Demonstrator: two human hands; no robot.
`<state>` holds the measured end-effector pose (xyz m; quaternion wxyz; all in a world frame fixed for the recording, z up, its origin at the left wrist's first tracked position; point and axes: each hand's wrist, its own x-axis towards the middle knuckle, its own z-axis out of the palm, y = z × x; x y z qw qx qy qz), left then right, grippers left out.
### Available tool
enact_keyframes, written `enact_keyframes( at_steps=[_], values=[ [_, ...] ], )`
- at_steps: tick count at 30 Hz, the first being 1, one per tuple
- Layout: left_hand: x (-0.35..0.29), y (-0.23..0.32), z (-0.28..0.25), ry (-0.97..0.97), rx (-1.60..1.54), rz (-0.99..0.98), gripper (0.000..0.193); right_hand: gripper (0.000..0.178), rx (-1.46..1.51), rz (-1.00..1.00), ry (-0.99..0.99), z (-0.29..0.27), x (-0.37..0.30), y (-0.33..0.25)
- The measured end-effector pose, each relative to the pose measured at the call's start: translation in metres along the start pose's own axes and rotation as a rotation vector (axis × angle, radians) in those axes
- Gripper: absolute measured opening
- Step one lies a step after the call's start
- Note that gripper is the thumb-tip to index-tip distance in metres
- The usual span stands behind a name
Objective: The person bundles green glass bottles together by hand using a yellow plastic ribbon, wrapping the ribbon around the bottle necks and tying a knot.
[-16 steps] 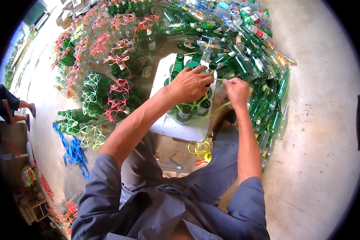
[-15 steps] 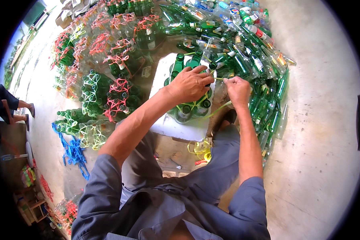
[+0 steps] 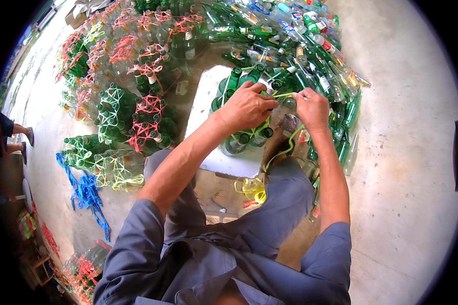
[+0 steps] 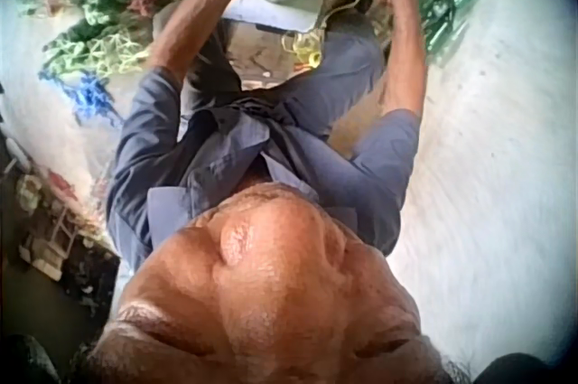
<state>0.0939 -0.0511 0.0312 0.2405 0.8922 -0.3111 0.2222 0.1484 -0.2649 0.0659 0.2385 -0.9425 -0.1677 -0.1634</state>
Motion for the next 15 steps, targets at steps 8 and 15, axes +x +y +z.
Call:
enact_keyframes(
  at_steps=[8, 15],
  values=[
    [0.0, 0.0, 0.003, -0.027, -0.02, -0.03, 0.028, 0.02, -0.186, -0.507, 0.033, -0.017, 0.027, -0.033],
    [0.002, 0.009, -0.007, -0.121, -0.079, -0.085, 0.038, 0.024, -0.196, -0.647, -0.127, 0.008, 0.077, -0.032]
  ],
)
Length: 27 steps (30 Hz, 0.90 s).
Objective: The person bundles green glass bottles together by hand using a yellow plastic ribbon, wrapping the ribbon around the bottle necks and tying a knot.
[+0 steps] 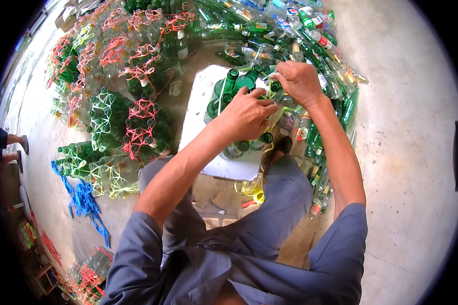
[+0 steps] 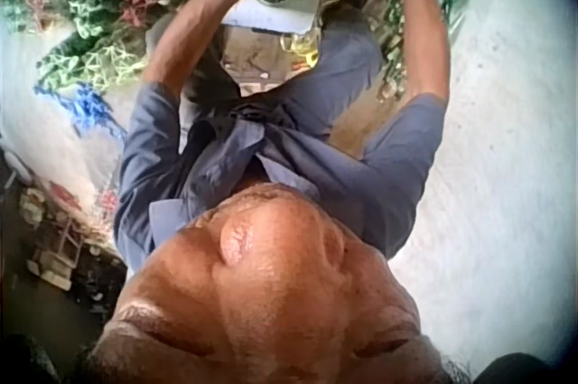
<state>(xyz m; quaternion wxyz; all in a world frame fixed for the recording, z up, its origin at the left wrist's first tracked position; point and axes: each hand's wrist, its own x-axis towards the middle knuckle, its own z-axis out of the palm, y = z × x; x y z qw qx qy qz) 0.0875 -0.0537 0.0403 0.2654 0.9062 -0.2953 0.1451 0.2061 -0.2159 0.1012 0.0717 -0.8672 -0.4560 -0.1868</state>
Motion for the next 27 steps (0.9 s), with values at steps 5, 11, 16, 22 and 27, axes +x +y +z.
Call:
enact_keyframes(
  at_steps=[5, 11, 16, 22, 27],
  values=[
    [0.001, 0.001, -0.003, -0.028, -0.003, -0.019, 0.039, 0.02, 0.29, 0.211, -0.175, 0.038, 0.013, 0.024],
    [0.003, 0.0, -0.008, 0.054, -0.123, -0.022, 0.032, 0.022, 1.06, 0.558, -0.157, 0.085, -0.007, 0.042],
    [0.011, -0.013, -0.01, 0.165, -0.309, -0.087, 0.021, 0.027, 1.576, 0.83, -0.214, 0.12, -0.022, 0.04],
    [0.024, -0.027, -0.013, 0.129, -0.234, -0.307, 0.016, 0.03, 1.495, 0.81, -0.364, 0.131, -0.019, 0.048],
    [0.038, -0.022, -0.015, -0.068, -0.239, -0.461, 0.016, 0.018, 1.279, 0.821, -0.44, 0.138, -0.017, 0.055]
  ],
)
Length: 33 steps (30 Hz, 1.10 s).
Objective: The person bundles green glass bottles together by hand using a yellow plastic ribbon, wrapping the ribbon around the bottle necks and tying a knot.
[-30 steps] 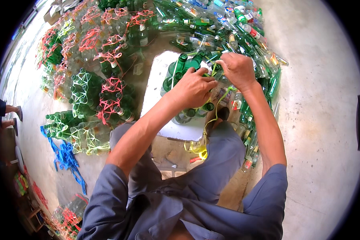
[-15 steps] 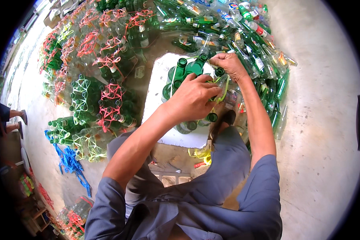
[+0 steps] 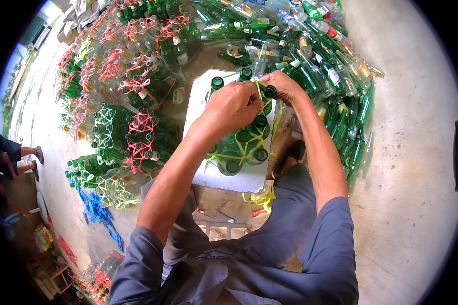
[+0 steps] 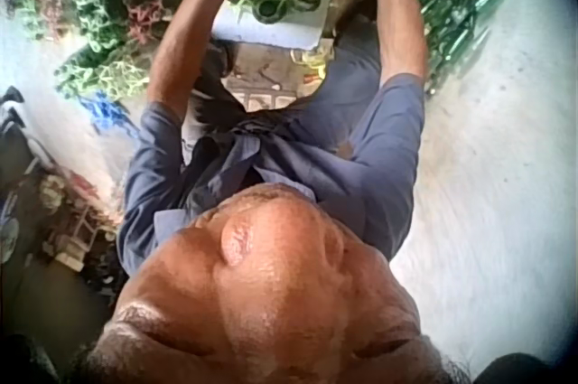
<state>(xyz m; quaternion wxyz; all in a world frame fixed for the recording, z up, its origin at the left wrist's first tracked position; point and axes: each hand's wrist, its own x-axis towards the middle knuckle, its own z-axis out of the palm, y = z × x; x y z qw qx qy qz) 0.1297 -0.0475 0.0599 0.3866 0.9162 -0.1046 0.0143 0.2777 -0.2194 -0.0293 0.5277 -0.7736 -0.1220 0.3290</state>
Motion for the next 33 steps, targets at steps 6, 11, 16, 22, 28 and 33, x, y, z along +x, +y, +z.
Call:
enact_keyframes(
  at_steps=[6, 11, 16, 22, 28, 33],
  values=[
    [0.001, -0.001, 0.022, 0.14, 0.212, 0.089, 0.018, 0.014, 0.028, 0.006, -0.079, 0.001, -0.004, -0.006],
    [0.002, 0.0, 0.028, 0.211, 0.215, 0.143, 0.019, 0.015, 0.154, -0.038, -0.204, -0.003, 0.011, 0.005],
    [0.003, 0.003, 0.028, 0.174, 0.273, 0.085, 0.02, 0.017, 0.208, -0.065, -0.278, -0.003, -0.005, -0.026],
    [0.006, 0.006, 0.029, 0.144, 0.281, 0.069, 0.021, 0.015, 0.127, -0.135, -0.257, -0.007, -0.007, -0.03],
    [0.005, 0.003, 0.032, 0.143, 0.214, 0.051, 0.022, 0.016, 0.043, -0.195, -0.234, -0.004, -0.013, -0.041],
    [0.006, 0.006, 0.029, 0.107, 0.16, 0.007, 0.021, 0.018, -0.038, -0.127, -0.192, -0.003, -0.011, -0.051]
  ],
)
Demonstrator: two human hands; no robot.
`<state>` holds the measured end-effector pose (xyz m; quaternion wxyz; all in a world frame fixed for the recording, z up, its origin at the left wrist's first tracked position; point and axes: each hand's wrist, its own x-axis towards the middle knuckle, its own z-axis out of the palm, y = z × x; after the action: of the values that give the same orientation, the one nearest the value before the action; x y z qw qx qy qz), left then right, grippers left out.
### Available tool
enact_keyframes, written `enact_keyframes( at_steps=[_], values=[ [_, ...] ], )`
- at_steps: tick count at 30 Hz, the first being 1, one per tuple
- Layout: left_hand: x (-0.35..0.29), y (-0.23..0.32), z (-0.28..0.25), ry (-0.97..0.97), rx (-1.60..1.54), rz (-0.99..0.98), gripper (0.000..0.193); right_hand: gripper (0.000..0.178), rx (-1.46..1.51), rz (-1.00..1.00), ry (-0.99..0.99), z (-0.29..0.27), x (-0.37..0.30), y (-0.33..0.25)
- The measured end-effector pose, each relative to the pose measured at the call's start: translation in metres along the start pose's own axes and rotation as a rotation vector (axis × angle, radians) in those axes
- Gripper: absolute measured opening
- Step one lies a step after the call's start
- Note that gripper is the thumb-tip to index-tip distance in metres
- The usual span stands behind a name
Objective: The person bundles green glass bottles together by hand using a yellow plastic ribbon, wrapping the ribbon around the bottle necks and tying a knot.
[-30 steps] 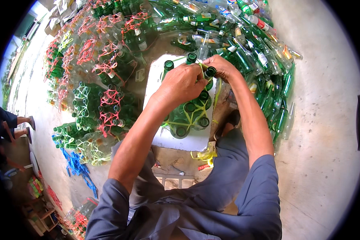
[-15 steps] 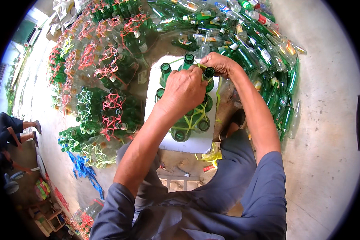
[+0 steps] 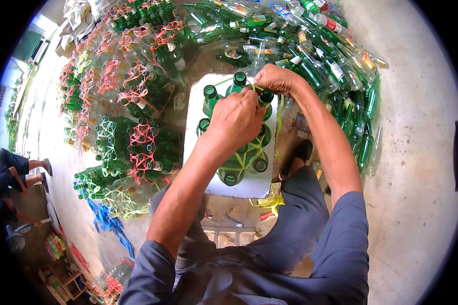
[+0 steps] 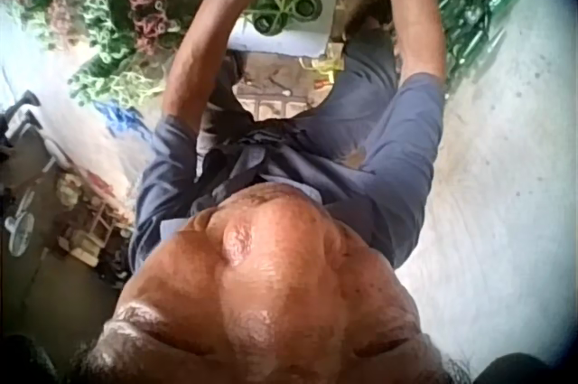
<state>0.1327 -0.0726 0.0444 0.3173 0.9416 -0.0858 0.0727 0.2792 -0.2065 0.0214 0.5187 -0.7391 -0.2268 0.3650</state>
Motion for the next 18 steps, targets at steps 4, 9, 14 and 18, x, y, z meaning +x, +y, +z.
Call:
enact_keyframes(
  at_steps=[4, 9, 14, 18],
  values=[
    [0.003, -0.004, 0.0, -0.03, -0.068, -0.04, 0.019, 0.017, -0.159, 0.113, -0.051, -0.006, 0.01, -0.008],
    [0.008, -0.011, 0.0, 0.047, -0.111, 0.022, 0.015, 0.023, -0.228, 0.081, -0.03, -0.004, 0.009, -0.001],
    [0.008, -0.013, 0.004, 0.11, -0.075, 0.102, 0.009, 0.022, -0.172, 0.004, 0.042, 0.007, -0.007, -0.007],
    [0.007, -0.015, 0.006, 0.18, -0.059, 0.1, 0.01, 0.019, -0.088, -0.019, 0.083, 0.014, -0.023, -0.024]
  ],
)
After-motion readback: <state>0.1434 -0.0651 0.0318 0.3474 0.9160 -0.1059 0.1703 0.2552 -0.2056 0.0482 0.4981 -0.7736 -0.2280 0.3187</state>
